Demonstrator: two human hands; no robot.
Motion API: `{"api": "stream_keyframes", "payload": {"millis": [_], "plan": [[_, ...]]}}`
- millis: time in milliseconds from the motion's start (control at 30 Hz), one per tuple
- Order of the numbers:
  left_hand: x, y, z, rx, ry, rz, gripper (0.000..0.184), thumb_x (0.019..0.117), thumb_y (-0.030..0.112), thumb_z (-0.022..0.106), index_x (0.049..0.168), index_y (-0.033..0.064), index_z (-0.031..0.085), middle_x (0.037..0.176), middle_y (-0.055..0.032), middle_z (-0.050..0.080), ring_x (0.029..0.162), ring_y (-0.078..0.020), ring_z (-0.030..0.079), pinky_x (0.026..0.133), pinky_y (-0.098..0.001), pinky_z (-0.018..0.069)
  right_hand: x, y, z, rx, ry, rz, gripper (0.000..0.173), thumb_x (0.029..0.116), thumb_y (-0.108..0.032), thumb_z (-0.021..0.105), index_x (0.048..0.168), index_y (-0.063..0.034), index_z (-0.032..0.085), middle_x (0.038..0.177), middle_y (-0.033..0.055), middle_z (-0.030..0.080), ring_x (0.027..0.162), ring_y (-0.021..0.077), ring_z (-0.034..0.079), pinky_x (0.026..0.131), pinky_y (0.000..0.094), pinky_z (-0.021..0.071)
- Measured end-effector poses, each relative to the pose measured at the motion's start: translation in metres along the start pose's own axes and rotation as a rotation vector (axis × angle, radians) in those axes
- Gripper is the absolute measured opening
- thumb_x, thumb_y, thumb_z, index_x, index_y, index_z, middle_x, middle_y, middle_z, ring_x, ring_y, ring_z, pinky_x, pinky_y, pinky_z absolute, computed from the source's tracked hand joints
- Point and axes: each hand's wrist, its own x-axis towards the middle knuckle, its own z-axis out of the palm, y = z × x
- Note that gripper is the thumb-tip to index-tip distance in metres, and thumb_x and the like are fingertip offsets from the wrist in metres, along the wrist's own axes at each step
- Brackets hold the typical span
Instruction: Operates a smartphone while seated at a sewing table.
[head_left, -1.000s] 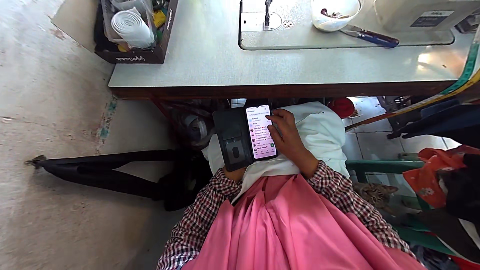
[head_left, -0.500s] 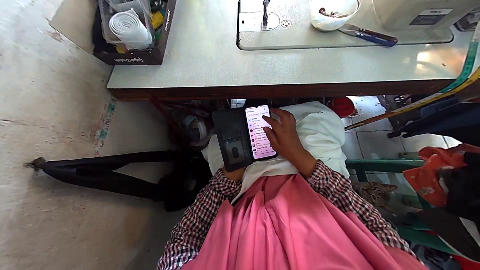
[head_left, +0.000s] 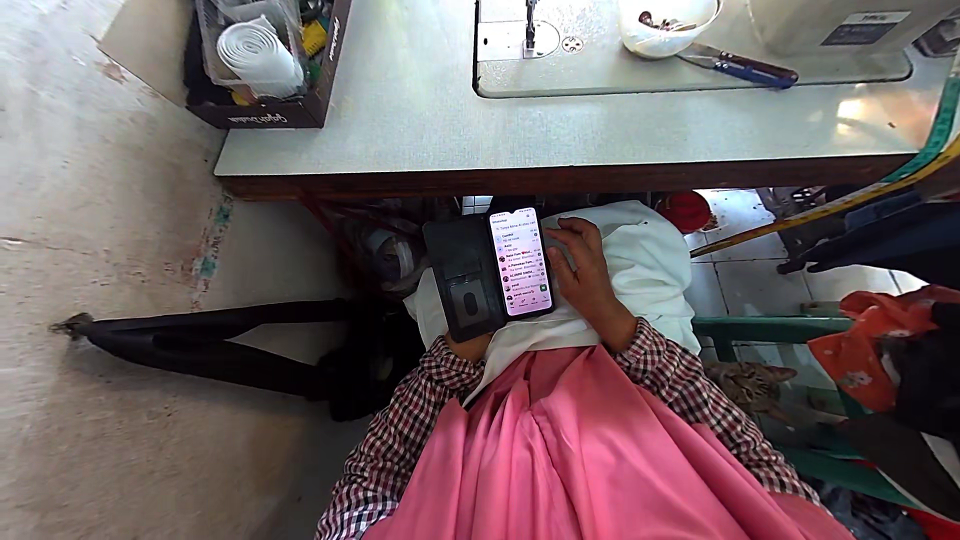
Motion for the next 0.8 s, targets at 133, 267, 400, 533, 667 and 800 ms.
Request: {"api": "stream_keyframes", "payload": {"millis": [133,267,400,533,667,800], "plan": [[0.001,-0.011,0.005,-0.482,0.037,-0.020,0.017,0.0974,-0.009,0.033,0.101,-0.0027,0.048,0.080,0.0015,0.061,0.078,0.0011,0.061,0.073,-0.0180,0.0524,-0.002,0.003,0.000,0.012,-0.001,-0.022,0.030,0.1017,-0.014,0.056,0.122,0.0041,0.068,0.131,0.0276,0.057,0.125,0.0352,0.056,0.107,0.0418,0.0471],[0.000,-0.012,0.007,-0.548,0.033,-0.022,0.017,0.0979,-0.009,0.033,0.101,-0.0035,0.049,0.080,0.0012,0.060,0.077,-0.0003,0.061,0.073,-0.0192,0.0529,-0.002,0.006,0.002,0.023,-0.008,-0.029,0.030,0.1021,-0.014,0.055,0.121,0.0037,0.069,0.130,0.0268,0.058,0.124,0.0335,0.056,0.107,0.0393,0.0462],[-0.002,0.004,0.002,-0.257,-0.013,-0.079,0.014,0.0927,-0.016,0.047,0.106,-0.0117,0.050,0.085,-0.0036,0.060,0.081,0.0008,0.059,0.077,-0.0158,0.0500,-0.004,0.000,-0.001,0.030,-0.023,-0.024,0.028,0.1015,-0.012,0.055,0.120,0.0048,0.069,0.129,0.0266,0.058,0.124,0.0336,0.056,0.107,0.0402,0.0473],[-0.003,0.004,0.006,-0.270,0.029,-0.091,0.015,0.0962,-0.013,0.044,0.111,-0.0134,0.048,0.090,-0.0064,0.058,0.084,-0.0006,0.057,0.077,-0.0164,0.0490,-0.007,-0.012,-0.011,0.020,-0.064,-0.082,0.027,0.0985,-0.007,0.054,0.115,0.0026,0.072,0.126,0.0247,0.061,0.120,0.0327,0.058,0.105,0.0399,0.0480],[-0.003,-0.007,0.011,-0.473,0.073,0.000,0.013,0.0945,-0.009,0.042,0.104,-0.0060,0.051,0.084,0.0012,0.061,0.081,0.0025,0.061,0.076,-0.0157,0.0516,-0.016,-0.012,-0.020,0.016,-0.126,-0.232,0.027,0.0899,0.000,0.053,0.103,0.0004,0.077,0.114,0.0219,0.067,0.112,0.0332,0.062,0.100,0.0398,0.0501],[-0.002,-0.006,0.016,-0.712,0.106,-0.056,0.030,0.1033,0.005,0.020,0.101,0.0038,0.049,0.079,0.0039,0.061,0.077,-0.0003,0.061,0.072,-0.0206,0.0528,-0.022,-0.008,-0.021,0.015,-0.178,-0.324,0.024,0.0892,0.000,0.055,0.093,-0.0026,0.079,0.103,0.0177,0.070,0.106,0.0308,0.064,0.097,0.0379,0.0516]]}}
